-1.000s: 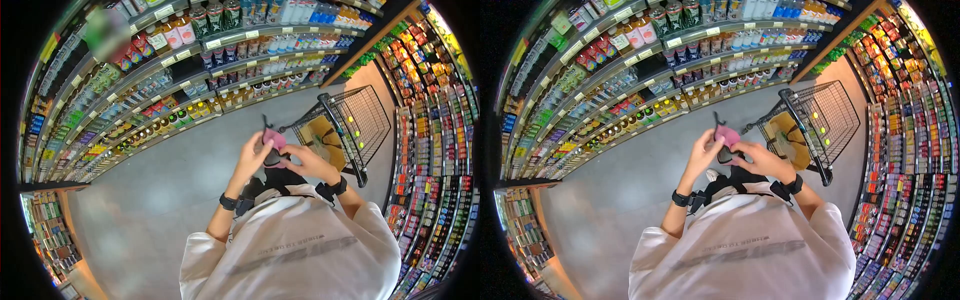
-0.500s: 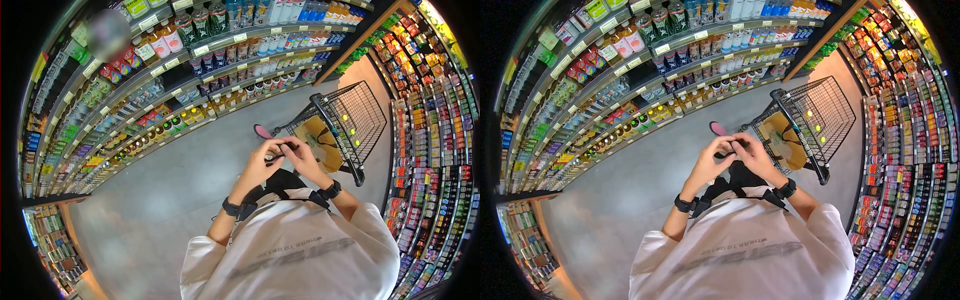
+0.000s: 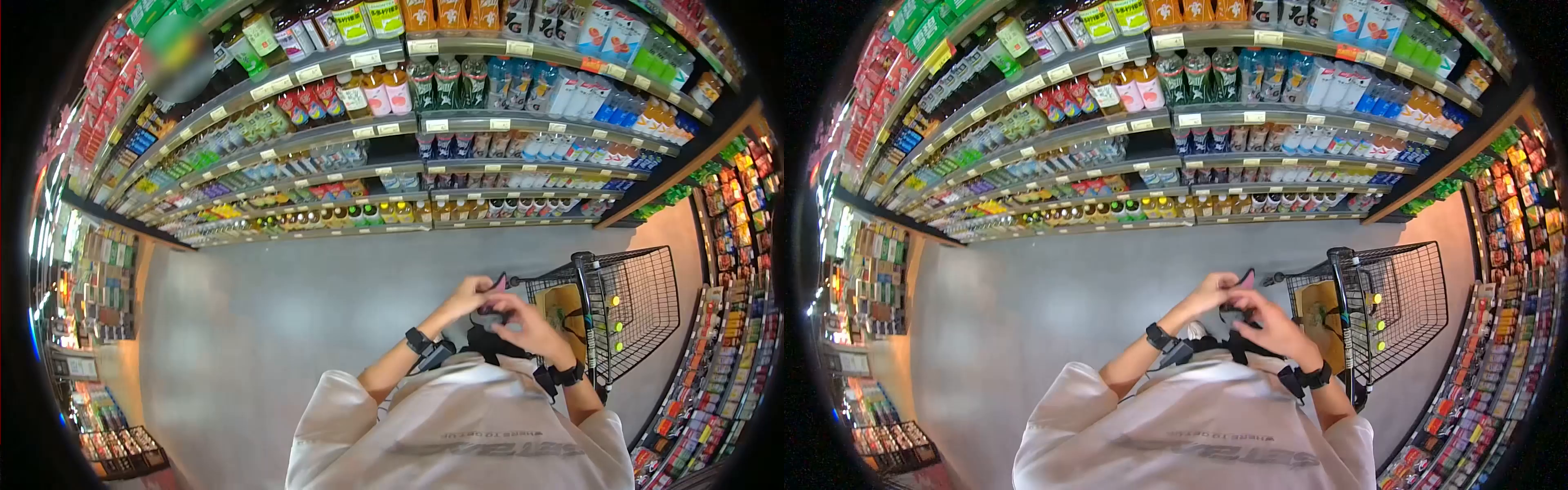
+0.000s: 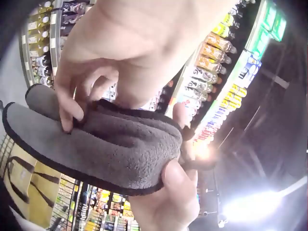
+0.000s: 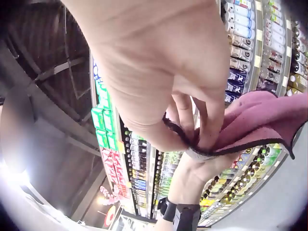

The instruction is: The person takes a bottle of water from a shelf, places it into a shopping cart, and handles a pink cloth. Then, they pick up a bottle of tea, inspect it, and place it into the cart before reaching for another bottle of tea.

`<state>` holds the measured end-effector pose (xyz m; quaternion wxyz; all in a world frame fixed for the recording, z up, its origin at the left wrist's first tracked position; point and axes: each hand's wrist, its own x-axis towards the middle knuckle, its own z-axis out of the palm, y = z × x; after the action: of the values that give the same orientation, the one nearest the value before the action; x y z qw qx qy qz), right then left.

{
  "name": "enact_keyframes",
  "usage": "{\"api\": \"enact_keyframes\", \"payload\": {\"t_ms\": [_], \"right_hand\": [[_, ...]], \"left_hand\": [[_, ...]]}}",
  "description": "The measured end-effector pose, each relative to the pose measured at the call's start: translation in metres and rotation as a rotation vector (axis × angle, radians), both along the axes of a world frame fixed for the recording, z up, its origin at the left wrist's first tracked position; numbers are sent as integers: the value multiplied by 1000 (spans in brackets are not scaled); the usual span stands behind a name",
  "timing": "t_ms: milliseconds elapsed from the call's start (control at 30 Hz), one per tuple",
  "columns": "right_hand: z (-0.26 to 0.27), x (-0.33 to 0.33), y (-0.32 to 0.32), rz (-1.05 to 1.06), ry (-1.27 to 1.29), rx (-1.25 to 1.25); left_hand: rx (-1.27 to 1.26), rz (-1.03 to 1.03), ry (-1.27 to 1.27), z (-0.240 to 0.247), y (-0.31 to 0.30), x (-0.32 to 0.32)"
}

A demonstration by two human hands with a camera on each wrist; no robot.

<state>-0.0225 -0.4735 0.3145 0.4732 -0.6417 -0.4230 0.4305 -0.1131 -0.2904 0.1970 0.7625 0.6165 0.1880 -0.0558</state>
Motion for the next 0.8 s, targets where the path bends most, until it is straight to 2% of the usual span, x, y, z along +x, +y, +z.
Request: {"api": "enact_keyframes", "payload": {"t_ms": [33, 100, 167, 267, 333, 367, 467, 533, 633, 667, 733, 800], "right_hand": [[0, 9, 2, -44, -60, 62], [-1, 37, -1, -50, -183, -123], [0, 55, 3, -55, -254, 32], [1, 76, 18, -72, -316, 251], [1, 86, 28, -81, -250, 336], [0, 92, 32, -114, -227, 295], [-11, 109, 41, -226, -92, 198], [-25, 124, 47, -192, -120, 248], [-26, 146, 53, -89, -100, 267], [-25, 149, 57, -80, -92, 288], [-30, 151, 62, -81, -44, 327], [-41, 149, 64, -56, 181, 310]], "left_hand": [[18, 47, 56, 9, -1, 6], [389, 255, -163, 30, -1, 12], [723, 379, -432, 29, 10, 24], [246, 198, -196, 64, 13, 25], [197, 127, -225, 63, 8, 31], [174, 92, -239, 63, 4, 32], [64, 215, -197, 78, -2, 43], [8, 310, -167, 85, -10, 50], [324, 290, -161, 97, -18, 53], [342, 290, -55, 84, -16, 50], [344, 390, -124, 81, -17, 52], [376, 449, -192, 85, -14, 50]]}}
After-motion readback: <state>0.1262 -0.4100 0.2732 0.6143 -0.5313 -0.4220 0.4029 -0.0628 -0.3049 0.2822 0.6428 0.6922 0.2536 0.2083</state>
